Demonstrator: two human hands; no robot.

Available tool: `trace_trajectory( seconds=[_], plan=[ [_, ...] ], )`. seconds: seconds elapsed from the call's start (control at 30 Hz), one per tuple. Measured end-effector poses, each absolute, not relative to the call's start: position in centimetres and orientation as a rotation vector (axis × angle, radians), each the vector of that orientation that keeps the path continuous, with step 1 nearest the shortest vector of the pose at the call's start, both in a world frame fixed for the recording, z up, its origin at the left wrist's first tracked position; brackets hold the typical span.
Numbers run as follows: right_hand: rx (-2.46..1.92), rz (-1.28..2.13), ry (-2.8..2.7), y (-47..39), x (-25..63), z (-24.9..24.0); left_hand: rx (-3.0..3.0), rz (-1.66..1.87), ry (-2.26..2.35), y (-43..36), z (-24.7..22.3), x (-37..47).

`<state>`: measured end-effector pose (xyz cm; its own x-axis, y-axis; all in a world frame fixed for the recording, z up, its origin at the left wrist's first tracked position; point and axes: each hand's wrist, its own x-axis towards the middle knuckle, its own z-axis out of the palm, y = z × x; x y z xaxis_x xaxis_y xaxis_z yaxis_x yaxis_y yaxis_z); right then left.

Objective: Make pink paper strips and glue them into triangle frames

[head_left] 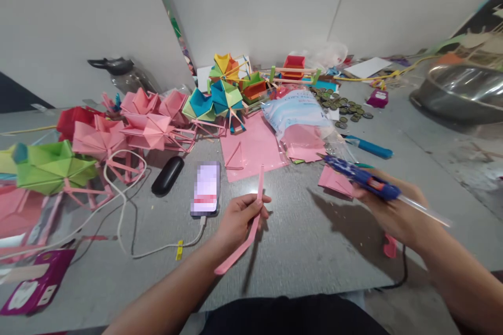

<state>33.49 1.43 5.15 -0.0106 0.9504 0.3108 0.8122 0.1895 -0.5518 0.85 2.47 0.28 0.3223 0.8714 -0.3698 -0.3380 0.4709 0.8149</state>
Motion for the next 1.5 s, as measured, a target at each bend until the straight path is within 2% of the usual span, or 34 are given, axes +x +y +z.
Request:
trace_trajectory(
  seconds=[0.17,0.3,0.47,0.57,0.63,0.73,0.87,1.0,1.17,1.33,1.5],
  plan=[
    [-1.962,-0.041,-1.719,-3.3,41.9,2.8,0.709,0.934,1.002,2.6,-0.1,1.0],
    [-2.106,-0.183,-1.838,-3.7,48.5,-0.2,0.773,0.990,1.066,2.5,0.0,1.1],
    [-2.112,-0.311,-1.967,-2.2,55.0,-4.7,0.923,1.009,1.127,2.6,-0.6,1.2],
    [-2.034,-0.394,-2.035,-1.8,56.6,-4.5,1.050,1.027,1.156,2.8,-1.3,1.3],
    [-2.081,-0.472,-2.039,-1.6,55.0,-2.3,1.101,1.031,1.167,2.9,-1.7,1.2],
    [-2.003,-0.494,-2.133,-1.2,47.4,2.2,1.132,1.017,1.189,3.0,-2.2,1.2],
    [-1.154,-0.202,-2.500,-0.6,33.1,4.2,1.115,1.002,1.218,3.0,-2.3,1.4],
    [-0.709,0.060,-2.822,0.6,24.6,1.8,1.094,0.964,1.184,2.7,-1.9,1.6],
    [-0.526,0.131,-2.907,2.1,23.5,-0.1,1.267,0.951,1.201,2.4,-1.3,1.4],
    [-0.567,0.208,-2.852,2.6,23.6,-0.6,1.721,0.955,1.327,2.6,-1.2,0.7],
    [-0.647,0.355,-2.775,2.4,23.4,-1.6,1.840,0.853,1.381,2.8,-1.3,0.6]
  ],
)
